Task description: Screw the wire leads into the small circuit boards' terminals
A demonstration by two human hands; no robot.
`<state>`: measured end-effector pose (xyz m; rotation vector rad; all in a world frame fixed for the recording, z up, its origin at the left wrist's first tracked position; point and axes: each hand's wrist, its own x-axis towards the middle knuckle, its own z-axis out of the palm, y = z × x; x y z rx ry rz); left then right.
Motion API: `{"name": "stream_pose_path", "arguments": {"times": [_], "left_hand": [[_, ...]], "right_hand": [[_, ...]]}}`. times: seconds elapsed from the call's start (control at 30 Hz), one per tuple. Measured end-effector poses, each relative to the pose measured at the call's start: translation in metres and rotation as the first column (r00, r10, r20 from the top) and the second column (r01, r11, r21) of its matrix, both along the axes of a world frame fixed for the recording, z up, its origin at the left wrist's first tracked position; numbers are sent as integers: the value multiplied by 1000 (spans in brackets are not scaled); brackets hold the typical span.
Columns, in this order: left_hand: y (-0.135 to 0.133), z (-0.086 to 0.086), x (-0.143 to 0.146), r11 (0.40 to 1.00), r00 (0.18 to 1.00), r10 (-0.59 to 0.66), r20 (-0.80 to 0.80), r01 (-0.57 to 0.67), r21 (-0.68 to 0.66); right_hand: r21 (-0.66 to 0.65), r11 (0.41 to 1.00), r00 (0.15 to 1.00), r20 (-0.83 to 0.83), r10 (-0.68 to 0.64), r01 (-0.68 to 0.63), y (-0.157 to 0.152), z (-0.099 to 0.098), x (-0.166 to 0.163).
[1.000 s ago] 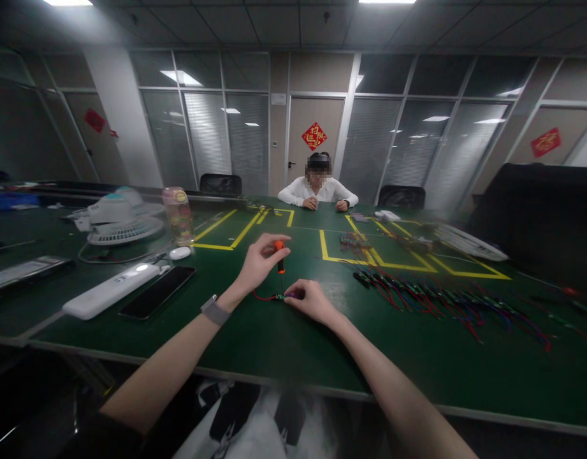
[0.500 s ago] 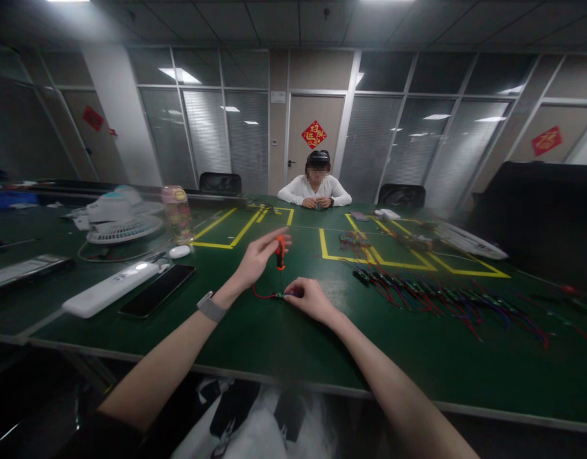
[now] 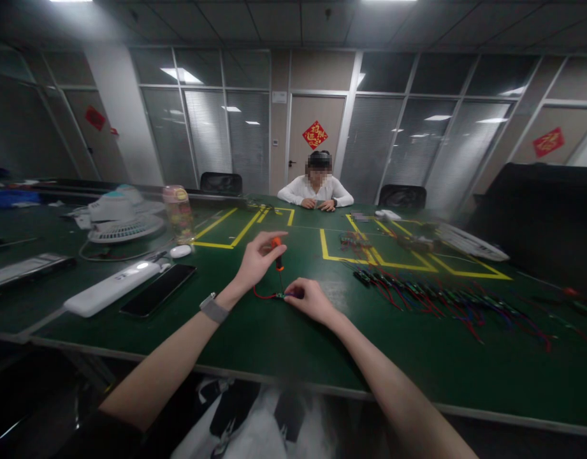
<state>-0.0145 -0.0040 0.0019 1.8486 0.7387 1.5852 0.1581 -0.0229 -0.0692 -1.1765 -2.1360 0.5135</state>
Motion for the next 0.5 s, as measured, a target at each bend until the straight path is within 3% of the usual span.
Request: {"name": "stream_pose_path", "arguments": {"times": [0.07, 0.2, 0.37, 0.5], "left_hand": [[0, 0, 0, 1000, 1000, -10, -9, 10, 8], [0, 0, 0, 973, 976, -209, 63, 214, -84], [-2, 2, 0, 996, 997, -83, 6, 83, -14], [-3, 2, 0, 974, 975, -220, 15, 221, -59]], "right_hand": [[0, 1000, 1000, -2, 4, -4, -1, 1, 0], [7, 1000, 1000, 4, 18, -19, -1, 2, 0], [1, 1000, 1000, 5, 19, -19, 0, 1, 0], [-3, 1000, 1000, 0, 22, -22, 0, 0, 0]]}}
